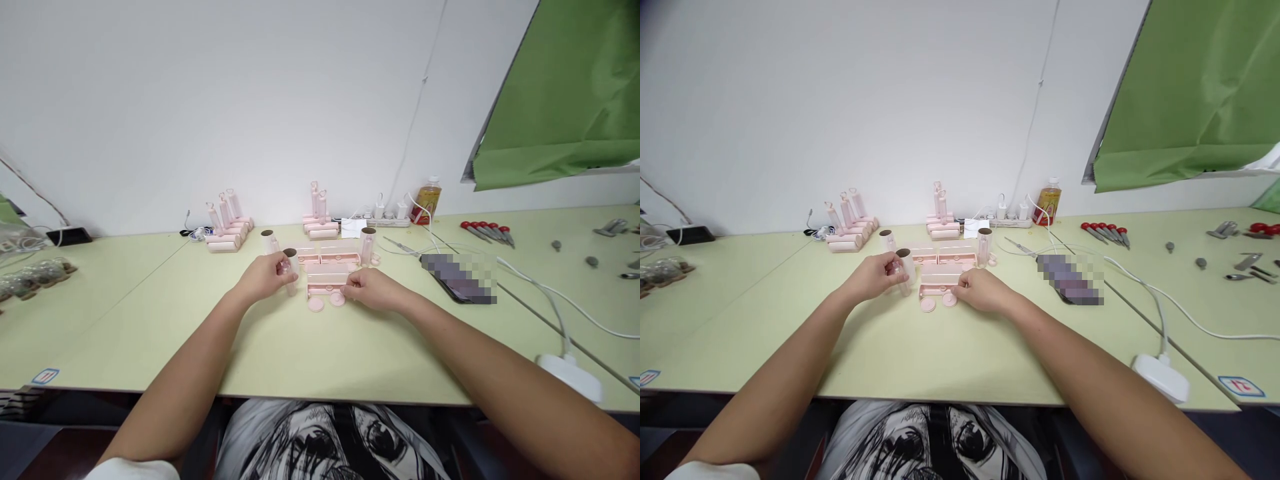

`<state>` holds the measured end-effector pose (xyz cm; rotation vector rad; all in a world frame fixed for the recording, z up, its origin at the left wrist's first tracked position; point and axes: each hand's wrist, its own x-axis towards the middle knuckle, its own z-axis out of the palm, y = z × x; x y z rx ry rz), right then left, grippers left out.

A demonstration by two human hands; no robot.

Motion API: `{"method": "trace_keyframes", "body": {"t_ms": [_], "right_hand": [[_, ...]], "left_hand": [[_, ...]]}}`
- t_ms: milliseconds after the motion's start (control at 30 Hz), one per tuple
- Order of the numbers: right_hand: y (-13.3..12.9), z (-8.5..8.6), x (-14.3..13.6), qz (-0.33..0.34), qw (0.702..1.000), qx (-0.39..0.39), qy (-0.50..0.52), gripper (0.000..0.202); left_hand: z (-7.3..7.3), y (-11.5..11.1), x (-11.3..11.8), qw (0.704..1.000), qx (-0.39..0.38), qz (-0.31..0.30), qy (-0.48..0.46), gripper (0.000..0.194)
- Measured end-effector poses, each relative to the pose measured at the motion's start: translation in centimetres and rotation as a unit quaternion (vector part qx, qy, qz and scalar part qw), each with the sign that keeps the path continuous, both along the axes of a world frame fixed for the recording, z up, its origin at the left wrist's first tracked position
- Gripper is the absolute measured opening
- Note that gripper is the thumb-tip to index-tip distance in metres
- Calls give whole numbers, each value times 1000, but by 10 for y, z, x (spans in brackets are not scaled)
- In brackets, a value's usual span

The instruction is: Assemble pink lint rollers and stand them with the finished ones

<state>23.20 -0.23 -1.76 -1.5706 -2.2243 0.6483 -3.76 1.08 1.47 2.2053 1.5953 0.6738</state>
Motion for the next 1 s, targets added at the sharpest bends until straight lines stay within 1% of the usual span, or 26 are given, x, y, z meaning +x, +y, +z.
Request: {"method": "trace_keyframes", "body": {"t_ms": [167, 267, 400, 467, 533, 667, 800, 900, 967, 1000], "right_hand": [[1, 3, 1, 4, 1000, -8, -2, 31], [-1, 5, 0, 9, 1000, -2, 14, 30], [-11, 7, -7, 64, 998, 5, 23, 24], [-18, 8, -11, 91, 996, 5, 8, 22], [-24, 9, -14, 102, 994, 4, -24, 21], [-27, 9, -16, 90, 993, -1, -77, 20], [-24, 9, -14, 55, 994, -21, -96, 25], [-25, 11, -14, 32, 994, -18, -106, 29], [-28, 13, -17, 41, 994, -8, -98, 27], [-30, 14, -19, 56, 994, 2, -91, 26]], "left_hand": [[2, -2, 0, 1000, 12, 9, 3, 35], [3, -2, 0, 1000, 22, 10, 2, 35], [3, -2, -1, 999, 35, 12, 1, 34], [3, -2, -1, 999, 38, 11, -3, 34], [3, -2, -1, 999, 36, 10, -12, 34], [3, -2, -1, 999, 25, 10, -36, 33], [3, -3, -1, 999, 27, 8, -46, 32], [3, -3, -1, 998, 39, 8, -52, 31], [3, -3, 0, 997, 46, 9, -54, 31], [2, -2, 0, 997, 48, 9, -55, 30]]}}
